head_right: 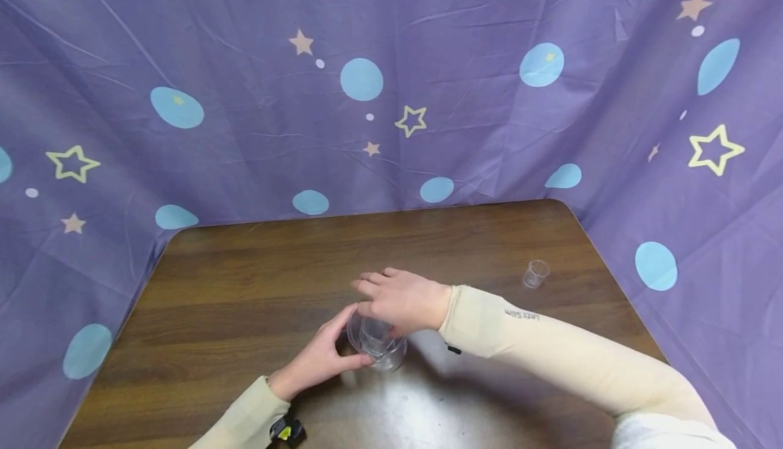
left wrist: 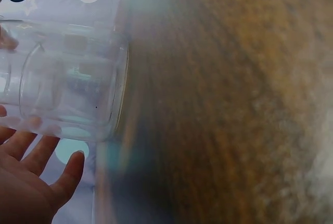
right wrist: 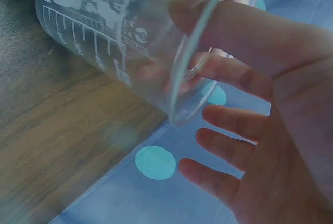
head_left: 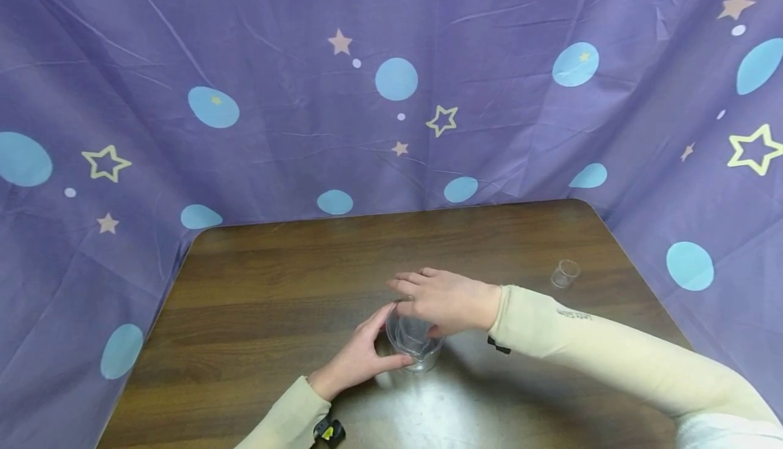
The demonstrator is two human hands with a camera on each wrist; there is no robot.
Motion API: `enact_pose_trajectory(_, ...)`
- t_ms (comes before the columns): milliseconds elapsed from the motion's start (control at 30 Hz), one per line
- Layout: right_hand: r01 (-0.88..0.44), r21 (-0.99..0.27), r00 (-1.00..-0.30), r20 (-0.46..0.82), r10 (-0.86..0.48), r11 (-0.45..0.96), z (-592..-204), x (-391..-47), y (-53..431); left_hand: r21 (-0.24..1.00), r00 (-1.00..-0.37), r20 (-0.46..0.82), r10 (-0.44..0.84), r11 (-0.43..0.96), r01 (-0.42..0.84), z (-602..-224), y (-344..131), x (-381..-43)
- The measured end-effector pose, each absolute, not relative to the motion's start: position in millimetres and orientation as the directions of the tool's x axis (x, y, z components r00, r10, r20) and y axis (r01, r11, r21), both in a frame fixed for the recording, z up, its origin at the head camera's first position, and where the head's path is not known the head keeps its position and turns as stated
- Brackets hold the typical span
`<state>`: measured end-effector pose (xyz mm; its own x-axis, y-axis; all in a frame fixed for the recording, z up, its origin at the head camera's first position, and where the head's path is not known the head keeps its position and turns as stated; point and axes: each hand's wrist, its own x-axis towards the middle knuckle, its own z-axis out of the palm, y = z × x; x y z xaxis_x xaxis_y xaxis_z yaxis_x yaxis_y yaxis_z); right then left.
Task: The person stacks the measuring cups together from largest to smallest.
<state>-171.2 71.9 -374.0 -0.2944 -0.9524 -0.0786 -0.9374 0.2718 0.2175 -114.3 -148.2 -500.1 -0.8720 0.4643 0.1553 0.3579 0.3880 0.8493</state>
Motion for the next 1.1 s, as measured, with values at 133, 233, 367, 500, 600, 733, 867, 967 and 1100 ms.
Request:
enact_pose_trajectory(133, -0.935, 0.254, -0.273, -0.068, -0.960, 0.248, -379, -171, 71, 0.845, -0.872, 0.159, 0.462, 0.393, 0.362, -501, -148, -115)
enact_pose_trajectory(233, -0.927, 0.289, -0.268, -0.070, -0.961, 0.238, -383, -171, 70, 0.845, -0.875, 0.156, 0.458, 0.396, 0.358, -501, -147, -115)
enact_pose_trajectory(367, -0.917, 0.325, -0.271, -0.082, -0.959, 0.232, -388, -171, 68, 0.845, -0.875, 0.154, 0.458, 0.397, 0.357, -501, -147, -115)
enact_pose_trajectory(500, -0.912, 0.339, -0.275, -0.082, -0.958, 0.233, -391, -171, 68, 0.847, -0.877, 0.148, 0.458, 0.398, 0.351, -501, -147, -115)
enact_pose_trajectory(600, -0.910, 0.336, -0.281, -0.072, -0.957, 0.242, -391, -171, 67, 0.849, -0.879, 0.139, 0.456, 0.401, 0.343, -500, -147, -115)
enact_pose_trajectory(733, -0.910, 0.330, -0.289, -0.067, -0.955, 0.252, -390, -171, 67, 0.849, -0.878, 0.138, 0.458, 0.403, 0.343, -501, -147, -115)
enact_pose_trajectory(867, -0.910, 0.328, -0.293, -0.070, -0.954, 0.255, -391, -170, 66, 0.852, -0.879, 0.136, 0.457, 0.399, 0.339, -500, -147, -115)
enact_pose_trajectory(967, -0.909, 0.331, -0.293, -0.073, -0.953, 0.254, -393, -170, 65, 0.854, -0.880, 0.137, 0.455, 0.396, 0.338, -500, -147, -115)
enact_pose_trajectory(1100, -0.905, 0.344, -0.291, -0.075, -0.954, 0.249, -395, -170, 64, 0.851, -0.879, 0.143, 0.455, 0.397, 0.344, -501, -147, -115)
